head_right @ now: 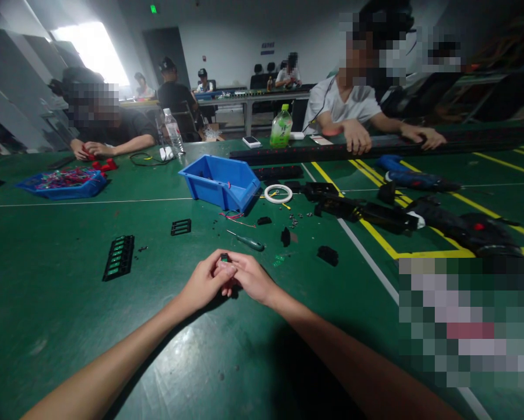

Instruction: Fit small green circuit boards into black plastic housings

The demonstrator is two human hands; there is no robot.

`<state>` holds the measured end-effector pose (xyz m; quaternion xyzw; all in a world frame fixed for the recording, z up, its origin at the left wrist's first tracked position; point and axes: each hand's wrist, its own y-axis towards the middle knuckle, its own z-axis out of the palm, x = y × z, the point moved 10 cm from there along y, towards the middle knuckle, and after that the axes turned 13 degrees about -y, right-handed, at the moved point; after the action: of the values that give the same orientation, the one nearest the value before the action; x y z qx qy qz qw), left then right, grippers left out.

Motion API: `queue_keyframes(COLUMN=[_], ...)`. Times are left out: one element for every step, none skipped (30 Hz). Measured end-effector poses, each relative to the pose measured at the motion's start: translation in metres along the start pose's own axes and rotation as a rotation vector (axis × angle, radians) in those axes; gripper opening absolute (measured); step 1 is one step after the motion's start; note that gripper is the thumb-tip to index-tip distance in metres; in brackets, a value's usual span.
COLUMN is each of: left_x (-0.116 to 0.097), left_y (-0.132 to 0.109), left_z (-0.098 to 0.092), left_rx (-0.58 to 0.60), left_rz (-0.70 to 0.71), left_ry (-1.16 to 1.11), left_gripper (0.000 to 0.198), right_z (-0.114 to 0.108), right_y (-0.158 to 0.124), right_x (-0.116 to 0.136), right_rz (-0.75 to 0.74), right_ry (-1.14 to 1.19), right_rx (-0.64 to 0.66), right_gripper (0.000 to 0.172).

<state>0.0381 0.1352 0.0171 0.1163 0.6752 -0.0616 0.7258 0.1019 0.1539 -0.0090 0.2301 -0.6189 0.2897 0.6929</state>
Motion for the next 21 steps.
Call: queue_keyframes(left_x=[0.0001, 0.0001, 0.0001, 0.0001, -0.0001, -0.0003, -0.0005, -0.0008, -0.0011, -0.0013, -0.0015, -0.0016, -0.0017, -0.0017, -0.0016, -0.0014, -0.0013, -0.0011, -0.0010, -0.0009, -0.0010], left_y=[-0.0001, -0.0002, -0.0002, -0.0002, -0.0002, -0.0001, -0.0001, -0.0001, -0.0001, -0.0001, -0.0001, 0.0000, 0.0000, 0.0000, 0.0001, 0.0001, 0.0001, 0.0002, 0.0001, 0.0001, 0.0001], left_z=[-0.0001, -0.0002, -0.0003, -0.0004, -0.0004, -0.0003, -0.0002, -0.0001, -0.0001, 0.0000, 0.0001, 0.0002, 0.0004, 0.0006, 0.0007, 0.0007, 0.0005, 0.0005, 0.0004, 0.0004, 0.0004], left_rx=[0.000, -0.001, -0.001, -0.002, -0.002, -0.002, -0.001, -0.001, -0.002, -0.003, -0.003, -0.002, -0.002, 0.000, 0.000, 0.000, -0.001, -0.002, -0.002, -0.003, -0.003], left_rz=[0.000, 0.001, 0.000, 0.000, 0.000, 0.000, 0.001, 0.001, 0.003, 0.004, 0.004, 0.005, 0.005, 0.005, 0.005, 0.005, 0.006, 0.006, 0.006, 0.006, 0.006], left_ry=[0.000, 0.000, 0.000, 0.001, 0.002, 0.004, 0.005, 0.007, 0.007, 0.007, 0.007, 0.007, 0.007, 0.008, 0.008, 0.009, 0.009, 0.009, 0.008, 0.007, 0.006], left_gripper=[0.041, 0.041, 0.040, 0.040, 0.039, 0.039, 0.039, 0.039, 0.039, 0.040, 0.040, 0.040, 0.040, 0.040, 0.041, 0.041, 0.041, 0.041, 0.041, 0.041, 0.041], right_z=[0.0001, 0.0003, 0.0005, 0.0007, 0.0008, 0.0009, 0.0009, 0.0008, 0.0007, 0.0005, 0.0002, 0.0000, -0.0002, -0.0002, -0.0003, -0.0003, -0.0003, -0.0002, -0.0002, -0.0001, 0.0000], right_y=[-0.0001, -0.0001, -0.0001, -0.0001, -0.0001, -0.0001, 0.0000, 0.0000, 0.0000, 0.0000, -0.0001, -0.0001, -0.0002, -0.0002, -0.0002, -0.0003, -0.0003, -0.0003, -0.0002, -0.0002, -0.0002], right_x=[0.0001, 0.0002, 0.0002, 0.0001, 0.0000, -0.0001, -0.0002, -0.0003, -0.0003, -0.0003, -0.0003, -0.0002, -0.0001, 0.0000, 0.0000, 0.0001, 0.0001, 0.0000, 0.0000, 0.0000, -0.0001], right_rz=[-0.001, -0.001, -0.002, -0.004, -0.005, -0.006, -0.007, -0.008, -0.008, -0.008, -0.008, -0.007, -0.007, -0.006, -0.006, -0.007, -0.007, -0.008, -0.009, -0.010, -0.011], right_ry=[0.001, 0.001, 0.001, 0.002, 0.003, 0.003, 0.003, 0.003, 0.002, 0.002, 0.001, 0.000, 0.000, -0.001, -0.001, 0.000, 0.001, 0.002, 0.003, 0.004, 0.005], right_rx=[-0.001, -0.001, -0.002, -0.002, -0.003, -0.004, -0.004, -0.005, -0.005, -0.006, -0.006, -0.005, -0.005, -0.004, -0.002, -0.001, 0.000, 0.001, 0.001, 0.002, 0.003], right_gripper=[0.035, 0.034, 0.034, 0.033, 0.032, 0.031, 0.031, 0.030, 0.030, 0.030, 0.031, 0.031, 0.031, 0.031, 0.030, 0.030, 0.029, 0.029, 0.029, 0.029, 0.029])
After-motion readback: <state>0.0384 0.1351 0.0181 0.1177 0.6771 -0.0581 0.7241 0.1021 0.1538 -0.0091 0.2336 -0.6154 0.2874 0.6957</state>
